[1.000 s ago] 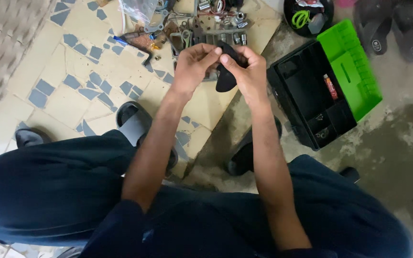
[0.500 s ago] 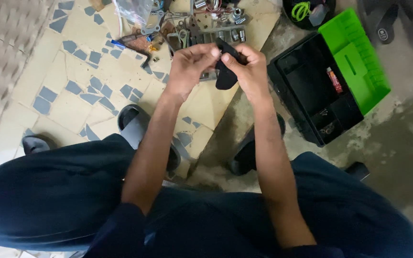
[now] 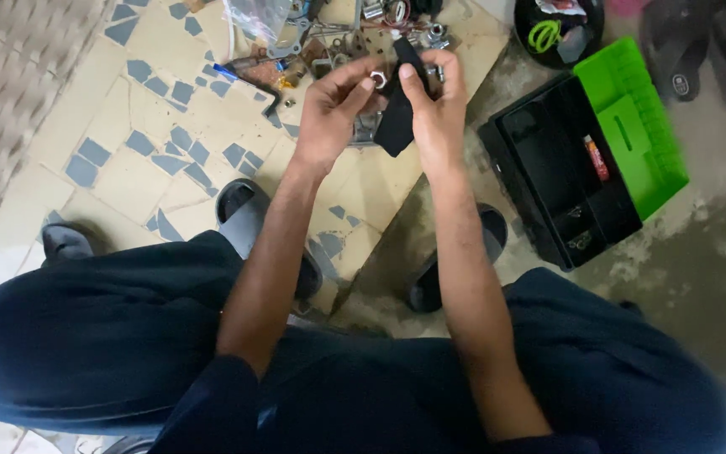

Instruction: Organizing and sorting various mechanical engine components into a toolbox on the floor

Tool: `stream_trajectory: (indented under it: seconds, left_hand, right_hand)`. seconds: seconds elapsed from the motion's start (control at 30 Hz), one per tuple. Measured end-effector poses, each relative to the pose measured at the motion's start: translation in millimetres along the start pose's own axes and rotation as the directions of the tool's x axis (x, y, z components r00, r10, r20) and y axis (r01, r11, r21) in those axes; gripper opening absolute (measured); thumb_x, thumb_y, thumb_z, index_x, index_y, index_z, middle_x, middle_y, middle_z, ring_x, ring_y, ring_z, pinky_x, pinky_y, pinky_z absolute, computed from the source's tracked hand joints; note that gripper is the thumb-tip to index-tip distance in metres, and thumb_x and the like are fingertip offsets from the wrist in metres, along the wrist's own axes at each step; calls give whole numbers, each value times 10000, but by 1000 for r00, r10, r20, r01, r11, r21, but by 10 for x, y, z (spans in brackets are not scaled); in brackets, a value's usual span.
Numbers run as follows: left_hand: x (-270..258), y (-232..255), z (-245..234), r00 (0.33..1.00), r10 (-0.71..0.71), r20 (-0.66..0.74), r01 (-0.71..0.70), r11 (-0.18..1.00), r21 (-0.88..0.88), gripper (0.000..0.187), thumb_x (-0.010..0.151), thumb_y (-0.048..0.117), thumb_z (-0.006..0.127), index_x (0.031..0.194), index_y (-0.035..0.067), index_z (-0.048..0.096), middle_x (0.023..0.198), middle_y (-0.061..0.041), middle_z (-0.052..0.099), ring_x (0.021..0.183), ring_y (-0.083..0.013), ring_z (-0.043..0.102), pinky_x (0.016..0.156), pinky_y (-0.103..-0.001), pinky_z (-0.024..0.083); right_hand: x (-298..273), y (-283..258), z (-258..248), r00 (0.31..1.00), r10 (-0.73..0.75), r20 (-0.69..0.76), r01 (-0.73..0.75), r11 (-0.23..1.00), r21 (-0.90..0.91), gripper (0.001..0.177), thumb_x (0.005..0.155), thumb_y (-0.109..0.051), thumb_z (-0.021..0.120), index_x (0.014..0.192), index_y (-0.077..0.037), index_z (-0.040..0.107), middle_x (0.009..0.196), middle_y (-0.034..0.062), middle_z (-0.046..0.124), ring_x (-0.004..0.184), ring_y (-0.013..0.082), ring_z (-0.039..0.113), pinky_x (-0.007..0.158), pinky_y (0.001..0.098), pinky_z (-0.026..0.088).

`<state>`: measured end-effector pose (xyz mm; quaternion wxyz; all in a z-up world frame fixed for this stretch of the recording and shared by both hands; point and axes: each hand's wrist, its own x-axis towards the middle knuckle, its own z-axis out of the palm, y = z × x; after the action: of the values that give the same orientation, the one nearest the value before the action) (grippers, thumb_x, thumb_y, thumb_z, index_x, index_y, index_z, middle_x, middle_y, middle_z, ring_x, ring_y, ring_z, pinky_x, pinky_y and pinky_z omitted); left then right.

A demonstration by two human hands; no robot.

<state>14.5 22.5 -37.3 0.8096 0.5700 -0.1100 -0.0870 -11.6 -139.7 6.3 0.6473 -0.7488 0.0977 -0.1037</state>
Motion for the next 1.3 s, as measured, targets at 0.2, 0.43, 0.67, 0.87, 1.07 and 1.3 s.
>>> stream_trajectory:
  seconds: [0.2, 0.43, 0.67, 0.87, 1.07, 1.3]
  left_hand:
    - [-64, 315, -3, 970, 226, -93, -182, 921, 344, 262, 1071, 229, 644, 1283, 83, 596, 1186, -144, 727, 1146, -300, 744, 963, -412, 681]
    - [10, 297, -93, 938, 230, -260, -192, 968, 162, 163, 1016, 177, 708, 1140, 83, 661, 1049, -78, 769, 1043, -172, 751, 916, -315, 631]
    - [46, 164, -187, 873, 177, -454, -203, 979, -7, 225, 973, 94, 750, 1180, 19, 702, 1066, -105, 799, 1006, -122, 737, 924, -257, 608]
    - [45, 160, -381, 820, 99, -563, -149, 988, -42, 290, 949, 108, 762, 1209, -18, 740, 1138, -150, 804, 1042, -137, 749, 938, -249, 618]
    - [41, 238, -476, 864, 160, -477, -218, 973, -69, 252, 1041, 136, 677, 1274, 55, 729, 1198, -105, 781, 1072, -188, 753, 962, -301, 623]
    - [68, 331, -298, 922, 331, -202, -325, 944, 61, 242, 1100, 56, 626, 1337, 99, 637, 1180, -38, 716, 1017, -190, 729, 938, -314, 619]
  right_hand:
    - [-101, -77, 295, 985, -156, 70, 161, 984, -74, 440, 1022, -444, 653, 1303, -107, 688, 1350, 137, 684, 1339, 345, 619, 1162, 499, 550]
    - [-37, 36, 491, 963, -258, 73, 260, 965, -27, 325, 1018, -289, 713, 1234, -46, 704, 1216, 148, 729, 1212, 334, 698, 1060, 443, 664]
    - [-81, -9, 831, 956, -291, 41, 293, 952, -86, 347, 1028, -273, 686, 1259, -15, 703, 1233, 176, 749, 1204, 299, 725, 1051, 406, 621]
    - [-64, 102, 1058, 947, -315, 58, 320, 935, -154, 231, 983, -174, 715, 1166, -42, 765, 1143, 127, 795, 1072, 206, 767, 971, 336, 610]
    - [31, 36, 909, 953, -282, 113, 298, 937, -180, 238, 971, -177, 745, 1179, -59, 751, 1167, 127, 786, 1117, 267, 770, 1004, 402, 619]
    - [136, -209, 498, 971, -148, 190, 148, 989, 14, 431, 1079, -379, 587, 1395, -89, 630, 1434, 142, 653, 1391, 265, 580, 1172, 366, 500]
